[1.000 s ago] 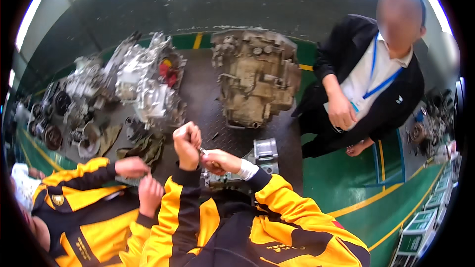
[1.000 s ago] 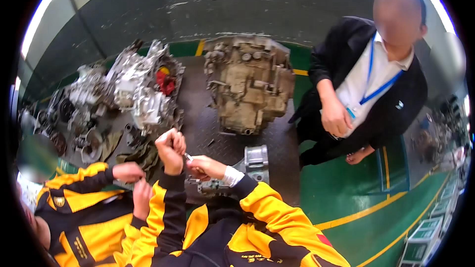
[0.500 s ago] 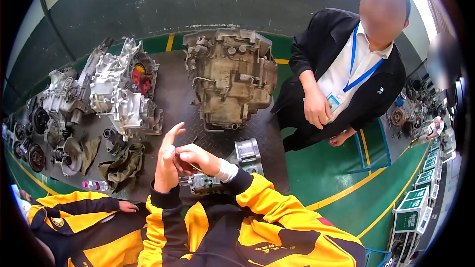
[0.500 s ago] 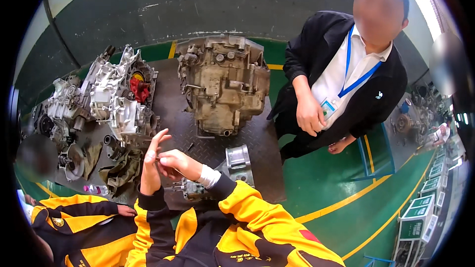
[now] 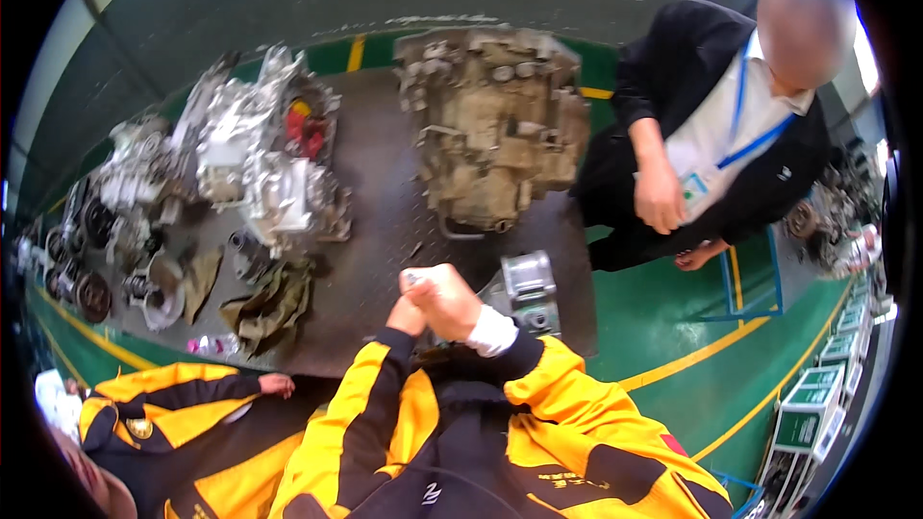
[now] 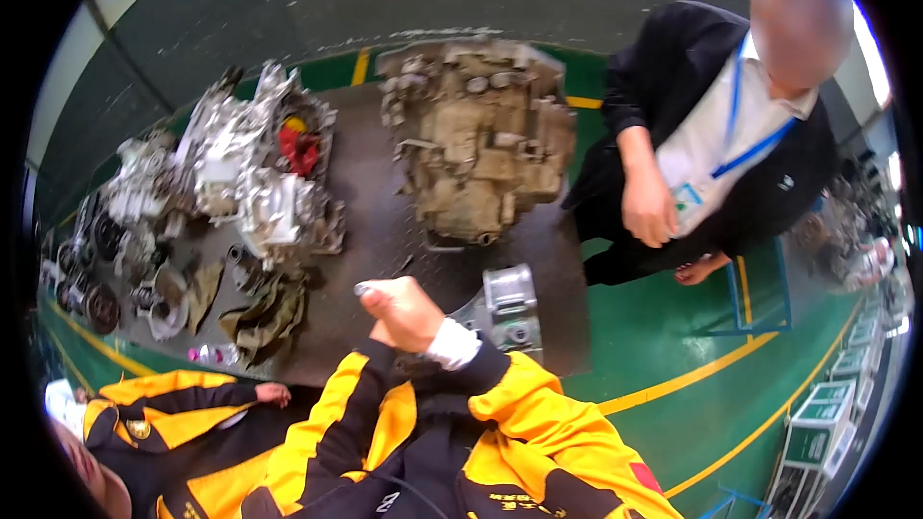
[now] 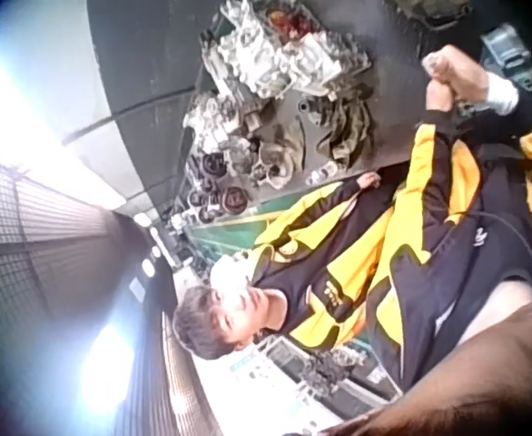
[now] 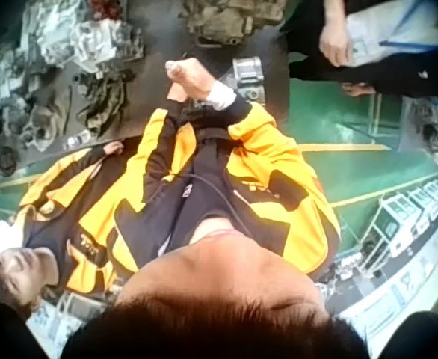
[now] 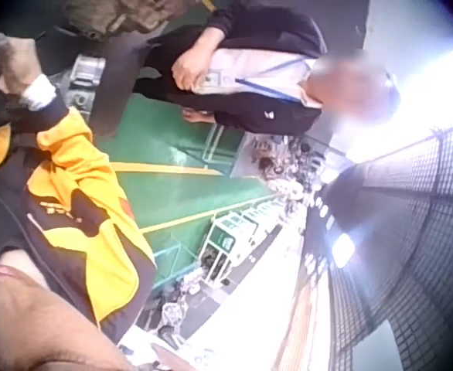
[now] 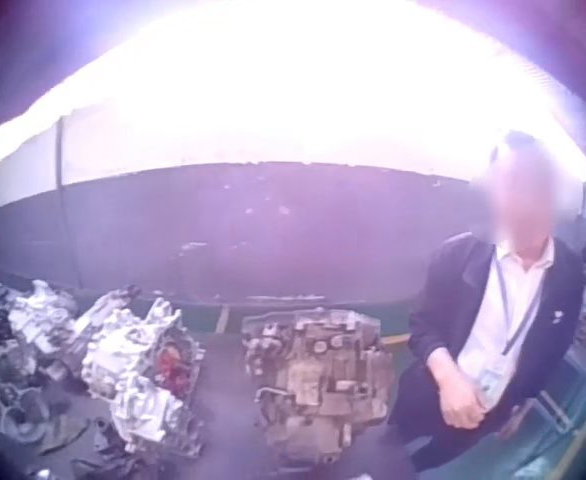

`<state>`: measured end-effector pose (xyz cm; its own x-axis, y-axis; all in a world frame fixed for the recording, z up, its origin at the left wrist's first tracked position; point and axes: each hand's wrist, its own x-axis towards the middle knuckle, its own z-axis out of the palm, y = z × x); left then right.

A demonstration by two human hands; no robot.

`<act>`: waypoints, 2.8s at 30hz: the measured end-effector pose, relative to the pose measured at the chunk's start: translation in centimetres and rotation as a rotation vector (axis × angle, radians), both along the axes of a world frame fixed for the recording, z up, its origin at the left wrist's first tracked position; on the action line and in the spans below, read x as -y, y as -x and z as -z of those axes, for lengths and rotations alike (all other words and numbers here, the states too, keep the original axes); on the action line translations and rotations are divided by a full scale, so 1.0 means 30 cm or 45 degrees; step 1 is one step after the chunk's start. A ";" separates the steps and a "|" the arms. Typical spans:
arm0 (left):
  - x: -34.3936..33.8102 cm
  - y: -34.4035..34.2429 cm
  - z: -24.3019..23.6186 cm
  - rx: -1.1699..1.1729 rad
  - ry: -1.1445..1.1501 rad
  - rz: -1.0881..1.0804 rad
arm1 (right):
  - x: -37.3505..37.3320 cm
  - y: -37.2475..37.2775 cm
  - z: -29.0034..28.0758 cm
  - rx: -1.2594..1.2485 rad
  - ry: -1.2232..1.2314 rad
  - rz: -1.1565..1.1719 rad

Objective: The person works on a gearbox housing on a workbench, using a speed handle tool to turn fasteners and handling a cloth over the metal parts.

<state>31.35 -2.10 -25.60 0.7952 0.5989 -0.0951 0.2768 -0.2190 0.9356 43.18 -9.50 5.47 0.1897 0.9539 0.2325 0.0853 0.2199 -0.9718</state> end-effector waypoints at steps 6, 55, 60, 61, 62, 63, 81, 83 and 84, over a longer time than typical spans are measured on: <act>0.014 -0.007 -0.086 -0.145 -0.072 0.217 | 0.033 0.033 -0.010 -0.053 0.151 0.236; -0.031 -0.075 -0.385 0.088 0.152 0.115 | 0.410 0.054 -0.205 -0.339 -0.159 0.427; 0.047 -0.089 -0.357 -0.140 0.028 0.094 | 0.505 0.050 -0.209 -0.269 -0.128 0.460; 0.057 -0.092 -0.358 -0.144 0.013 0.105 | 0.522 0.047 -0.209 -0.274 -0.143 0.471; 0.064 -0.094 -0.359 -0.202 -0.036 0.089 | 0.535 0.045 -0.208 -0.275 -0.153 0.457; 0.070 -0.096 -0.361 -0.260 -0.084 0.072 | 0.548 0.042 -0.206 -0.275 -0.163 0.442; 0.064 -0.129 -0.333 -0.376 -0.193 0.320 | 0.562 -0.011 -0.199 -0.278 -0.335 0.275; 0.075 -0.122 -0.333 -0.405 -0.240 0.272 | 0.513 -0.035 -0.194 -0.196 -0.292 0.170; 0.071 -0.123 -0.327 -0.430 -0.223 0.259 | 0.484 -0.043 -0.174 -0.222 -0.275 0.149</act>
<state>35.03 -4.22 -15.79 0.8402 0.4636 -0.2812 0.4961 -0.4480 0.7438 44.48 -24.02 10.69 0.3500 0.8554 0.3818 -0.0419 0.4215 -0.9059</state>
